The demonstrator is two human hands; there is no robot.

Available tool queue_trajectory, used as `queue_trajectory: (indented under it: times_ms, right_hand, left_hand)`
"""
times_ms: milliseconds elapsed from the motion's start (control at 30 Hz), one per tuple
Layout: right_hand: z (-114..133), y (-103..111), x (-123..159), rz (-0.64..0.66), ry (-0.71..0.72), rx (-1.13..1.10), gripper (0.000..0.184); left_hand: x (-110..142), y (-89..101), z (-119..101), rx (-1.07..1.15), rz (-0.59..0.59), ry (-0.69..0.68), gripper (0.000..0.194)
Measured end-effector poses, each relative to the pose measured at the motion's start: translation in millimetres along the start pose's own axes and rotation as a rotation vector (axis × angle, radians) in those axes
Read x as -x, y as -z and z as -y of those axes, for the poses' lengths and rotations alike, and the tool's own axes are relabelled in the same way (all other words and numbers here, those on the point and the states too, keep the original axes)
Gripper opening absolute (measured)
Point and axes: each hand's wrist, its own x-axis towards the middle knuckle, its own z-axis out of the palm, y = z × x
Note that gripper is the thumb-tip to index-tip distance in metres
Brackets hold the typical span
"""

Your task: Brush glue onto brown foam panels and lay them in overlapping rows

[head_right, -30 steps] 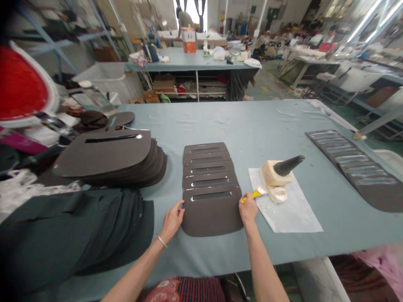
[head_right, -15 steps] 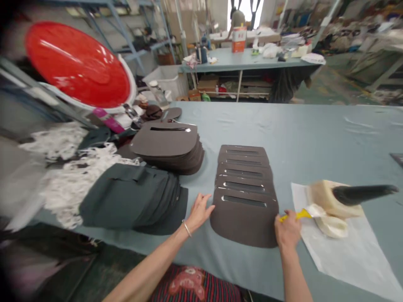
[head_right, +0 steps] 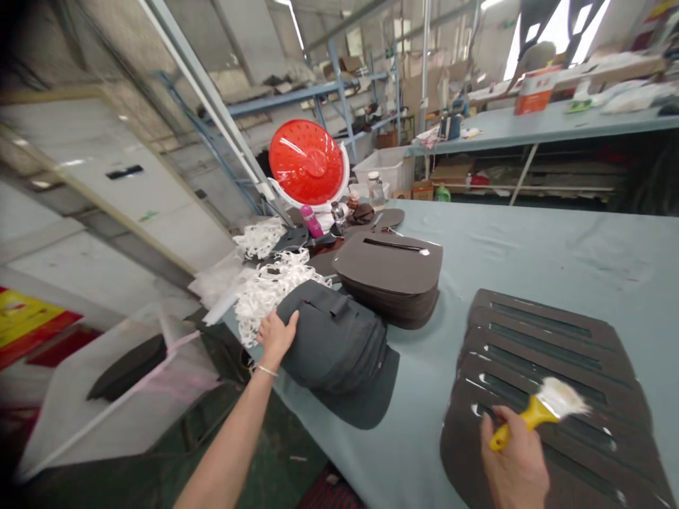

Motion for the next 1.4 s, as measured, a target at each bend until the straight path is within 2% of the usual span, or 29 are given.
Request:
queue_trajectory:
  times_ms: [67,200,367,467,567,733,867,967,1033,1100,1167,1233,1300,1400]
  right_hand:
    - [43.1,-19.5,1.5,0.048,0.089,-0.071,0.036]
    - [107.0,-45.4,7.3,0.130,0.207,-0.240,0.029]
    - [198.5,-61.2,9.0,0.205,0.301,-0.362,0.018]
    - [246.0,-76.8,11.2,0.234,0.229,-0.246,0.019]
    - [264.2,-93.3,16.3,0.264,0.055,-0.192,0.024]
    - [257.4,-97.6,22.6,0.291,-0.096,-0.326,0.016]
    - [241.4,-90.8,18.2,0.260,-0.177,-0.314,0.026]
    - [202.5,-76.7,19.1,0.190,-0.233,-0.315,0.030]
    - [158.5,-57.9,25.5,0.142,-0.254,-0.293,0.028]
    - [103.8,-31.1,36.7,0.083,-0.277,-0.219,0.025]
    - [45.7,0.9,50.7,0.027,-0.301,-0.096,0.023]
    - [-7.8,33.5,64.9,0.008,-0.332,0.038,0.023]
    - [-50.7,61.8,77.0,0.017,-0.369,0.158,0.023]
    - [-90.9,90.0,88.9,0.055,-0.407,0.278,0.023]
  left_hand:
    - [-16.7,-4.1,9.1,0.033,0.114,-0.004,0.062]
    - [-38.7,-8.2,19.9,0.142,0.205,-0.254,0.048]
    - [-75.2,-16.0,20.1,0.165,0.221,-0.252,0.047]
    - [-94.3,-22.1,15.2,0.133,0.244,-0.275,0.047]
    - [-100.6,-24.8,12.5,0.095,0.305,-0.301,0.042]
    - [-90.0,-22.7,7.4,0.050,0.338,-0.438,0.028]
    - [-67.2,-17.4,-15.6,0.053,0.381,-0.514,0.035]
    - [-25.4,-6.0,-43.9,0.215,0.456,-0.568,0.044]
    - [18.4,1.7,-62.8,0.365,0.553,-0.615,0.048]
    - [72.4,3.9,-78.2,0.490,0.723,-0.667,0.050]
    - [131.7,-2.4,-88.9,0.580,0.931,-0.693,0.045]
    - [189.4,-16.6,-94.9,0.635,1.066,-0.698,0.039]
    - [239.3,-34.7,-96.8,0.631,1.125,-0.698,0.036]
    - [290.7,-59.6,-95.3,0.642,1.141,-0.735,0.041]
